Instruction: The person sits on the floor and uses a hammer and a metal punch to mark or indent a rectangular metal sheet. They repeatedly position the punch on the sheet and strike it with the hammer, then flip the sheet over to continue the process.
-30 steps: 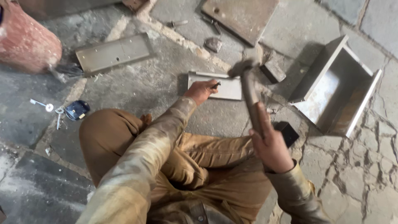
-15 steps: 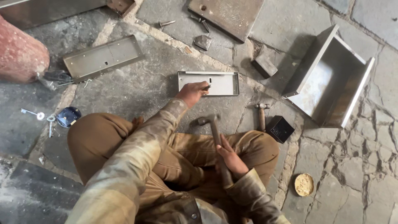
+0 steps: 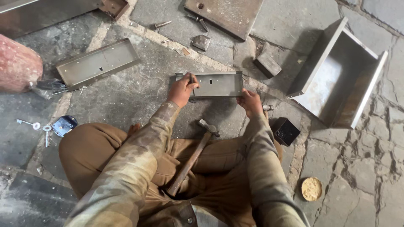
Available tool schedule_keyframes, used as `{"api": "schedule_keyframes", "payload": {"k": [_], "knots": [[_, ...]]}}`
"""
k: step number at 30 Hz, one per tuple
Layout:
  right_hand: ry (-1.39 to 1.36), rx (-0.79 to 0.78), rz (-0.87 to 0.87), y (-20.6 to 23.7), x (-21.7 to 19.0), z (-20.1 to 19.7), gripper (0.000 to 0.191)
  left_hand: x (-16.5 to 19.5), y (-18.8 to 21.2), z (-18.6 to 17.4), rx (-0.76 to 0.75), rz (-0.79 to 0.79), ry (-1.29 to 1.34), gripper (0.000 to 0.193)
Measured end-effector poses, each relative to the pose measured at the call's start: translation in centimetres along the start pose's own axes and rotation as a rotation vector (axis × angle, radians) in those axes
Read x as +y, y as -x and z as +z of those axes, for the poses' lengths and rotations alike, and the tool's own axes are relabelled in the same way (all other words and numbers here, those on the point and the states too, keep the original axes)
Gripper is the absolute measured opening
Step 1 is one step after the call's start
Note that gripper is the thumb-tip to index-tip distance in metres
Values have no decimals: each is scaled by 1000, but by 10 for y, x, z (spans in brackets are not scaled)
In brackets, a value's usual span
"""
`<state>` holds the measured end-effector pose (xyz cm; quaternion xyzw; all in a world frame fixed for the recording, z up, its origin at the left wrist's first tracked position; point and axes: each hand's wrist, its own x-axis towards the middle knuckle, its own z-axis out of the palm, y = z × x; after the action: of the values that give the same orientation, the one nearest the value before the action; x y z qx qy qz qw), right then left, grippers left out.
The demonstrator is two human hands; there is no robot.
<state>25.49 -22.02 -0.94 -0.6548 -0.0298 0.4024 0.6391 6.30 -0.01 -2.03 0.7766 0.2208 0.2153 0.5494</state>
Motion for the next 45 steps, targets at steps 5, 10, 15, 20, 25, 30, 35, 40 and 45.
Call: {"api": "schedule_keyframes", "payload": {"k": [5,10,15,20,25,30,35,40,45], "knots": [[-2,-24,37,15,9,31,38,30,-30,-29,516,-238,8,15],[-172,-96,82,7,51,60,44,16,1,-71,639,-387,728,18],[-53,-118,74,-14,70,59,42,-29,0,-48,621,-510,879,22],[1,-99,40,-22,77,62,39,-53,-2,-20,480,-582,871,17],[67,-59,40,-25,78,65,47,-57,0,-11,479,-584,858,17],[105,-35,54,-25,74,67,54,-56,0,-10,459,-607,830,17],[128,-28,53,-25,76,67,55,-57,2,-8,450,-593,826,18],[133,-37,31,-27,81,67,54,-60,3,-8,459,-589,826,20],[125,-34,22,-26,78,66,56,-60,3,-7,453,-570,811,19]]}}
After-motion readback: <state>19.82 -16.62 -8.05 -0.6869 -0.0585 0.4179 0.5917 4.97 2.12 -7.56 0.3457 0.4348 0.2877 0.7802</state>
